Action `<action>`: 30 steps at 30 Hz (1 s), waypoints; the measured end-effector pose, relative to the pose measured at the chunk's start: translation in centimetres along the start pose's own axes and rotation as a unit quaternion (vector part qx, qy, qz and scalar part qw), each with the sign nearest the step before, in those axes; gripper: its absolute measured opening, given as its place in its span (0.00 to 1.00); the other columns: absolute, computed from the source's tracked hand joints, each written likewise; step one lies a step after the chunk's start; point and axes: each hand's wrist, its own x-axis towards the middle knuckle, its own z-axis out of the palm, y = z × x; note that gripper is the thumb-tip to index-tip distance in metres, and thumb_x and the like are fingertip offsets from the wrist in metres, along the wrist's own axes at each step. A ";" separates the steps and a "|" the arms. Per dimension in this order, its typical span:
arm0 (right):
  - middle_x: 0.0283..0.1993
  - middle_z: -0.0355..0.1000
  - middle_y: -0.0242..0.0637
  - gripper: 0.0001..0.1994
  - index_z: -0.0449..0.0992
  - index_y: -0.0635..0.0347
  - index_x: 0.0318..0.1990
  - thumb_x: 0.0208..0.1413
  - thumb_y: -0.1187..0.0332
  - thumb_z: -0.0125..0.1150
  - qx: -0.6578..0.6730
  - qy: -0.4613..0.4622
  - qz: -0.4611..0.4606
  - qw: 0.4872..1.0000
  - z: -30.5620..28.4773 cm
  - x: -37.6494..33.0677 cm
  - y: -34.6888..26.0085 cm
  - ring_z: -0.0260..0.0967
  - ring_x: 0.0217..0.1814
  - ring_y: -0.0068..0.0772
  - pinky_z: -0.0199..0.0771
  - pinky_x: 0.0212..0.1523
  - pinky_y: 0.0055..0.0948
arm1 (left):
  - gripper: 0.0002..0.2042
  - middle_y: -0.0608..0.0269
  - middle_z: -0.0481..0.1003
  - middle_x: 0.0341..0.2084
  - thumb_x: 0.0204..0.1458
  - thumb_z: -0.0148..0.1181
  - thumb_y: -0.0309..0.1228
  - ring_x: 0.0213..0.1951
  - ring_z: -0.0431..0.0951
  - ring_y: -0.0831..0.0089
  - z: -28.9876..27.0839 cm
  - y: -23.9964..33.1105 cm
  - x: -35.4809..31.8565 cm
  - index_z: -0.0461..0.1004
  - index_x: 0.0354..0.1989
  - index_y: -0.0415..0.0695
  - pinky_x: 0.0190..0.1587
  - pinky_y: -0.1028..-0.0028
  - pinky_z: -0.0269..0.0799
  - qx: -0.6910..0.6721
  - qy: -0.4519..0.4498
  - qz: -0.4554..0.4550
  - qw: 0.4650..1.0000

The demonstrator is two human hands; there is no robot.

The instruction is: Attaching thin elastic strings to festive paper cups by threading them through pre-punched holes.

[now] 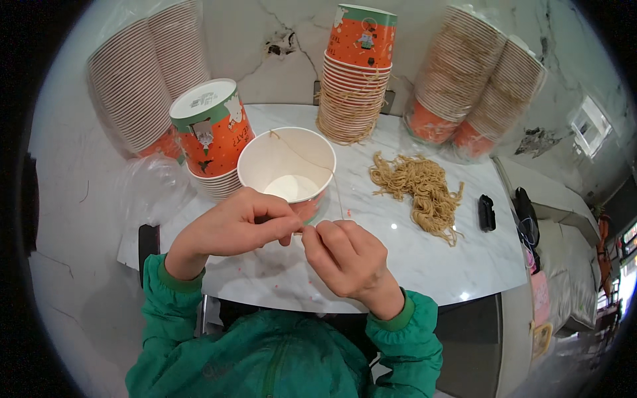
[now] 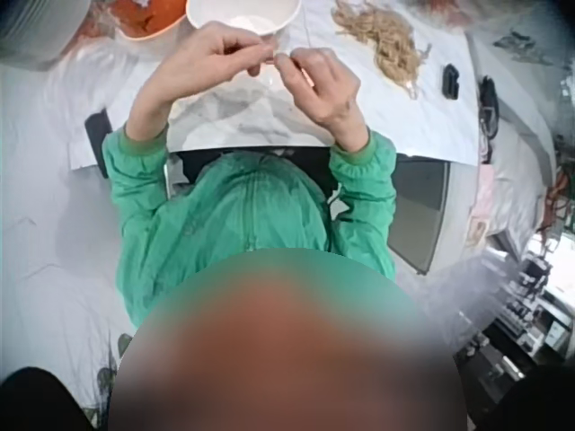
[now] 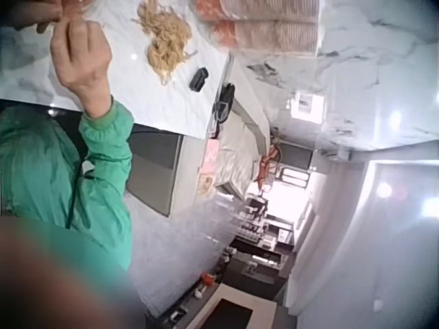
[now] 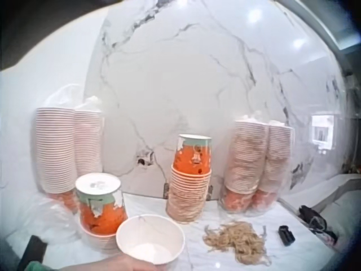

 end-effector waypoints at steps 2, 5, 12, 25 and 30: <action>0.36 0.73 0.37 0.19 0.83 0.65 0.43 0.38 0.80 0.71 -0.012 -0.002 -0.012 1.000 -0.3 0.0 0.0 0.69 0.28 0.31 0.68 0.22 0.26 | 0.14 0.67 0.77 0.22 0.64 0.59 0.35 0.25 0.70 0.82 0.1 -0.4 0.0 0.80 0.32 0.35 0.30 0.73 0.67 -0.004 -0.029 0.008 1.000; 0.39 0.75 0.37 0.19 0.82 0.63 0.42 0.38 0.74 0.68 -0.060 -0.035 -0.027 0.997 -0.8 0.0 -0.2 0.71 0.30 0.30 0.72 0.28 0.24 | 0.13 0.69 0.77 0.22 0.63 0.60 0.34 0.26 0.70 0.83 0.3 -0.5 0.0 0.81 0.32 0.35 0.30 0.74 0.67 -0.006 -0.049 0.023 0.999; 0.38 0.75 0.38 0.16 0.82 0.65 0.44 0.44 0.79 0.71 0.024 -0.036 0.082 0.996 0.0 -0.9 -0.9 0.72 0.28 0.30 0.72 0.26 0.25 | 0.09 0.63 0.79 0.23 0.59 0.63 0.29 0.26 0.74 0.74 1.5 -0.9 -0.3 0.80 0.33 0.35 0.32 0.70 0.71 0.007 0.029 0.064 0.998; 0.33 0.72 0.32 0.04 0.80 0.66 0.39 0.60 0.77 0.70 0.348 -0.094 0.412 0.837 0.5 -0.9 -0.3 0.68 0.30 0.18 0.70 0.30 0.21 | 0.08 0.60 0.72 0.31 0.46 0.64 0.23 0.35 0.74 0.61 3.4 -3.4 0.7 0.77 0.35 0.39 0.32 0.62 0.72 0.365 0.203 0.309 0.854; 0.33 0.73 0.25 0.03 0.77 0.66 0.39 0.64 0.77 0.66 0.413 -0.036 0.498 0.761 2.2 -1.7 -0.2 0.64 0.32 0.11 0.65 0.31 0.17 | 0.08 0.61 0.70 0.29 0.43 0.65 0.22 0.34 0.73 0.61 3.0 -3.6 1.4 0.77 0.33 0.40 0.32 0.64 0.71 0.419 0.251 0.329 0.808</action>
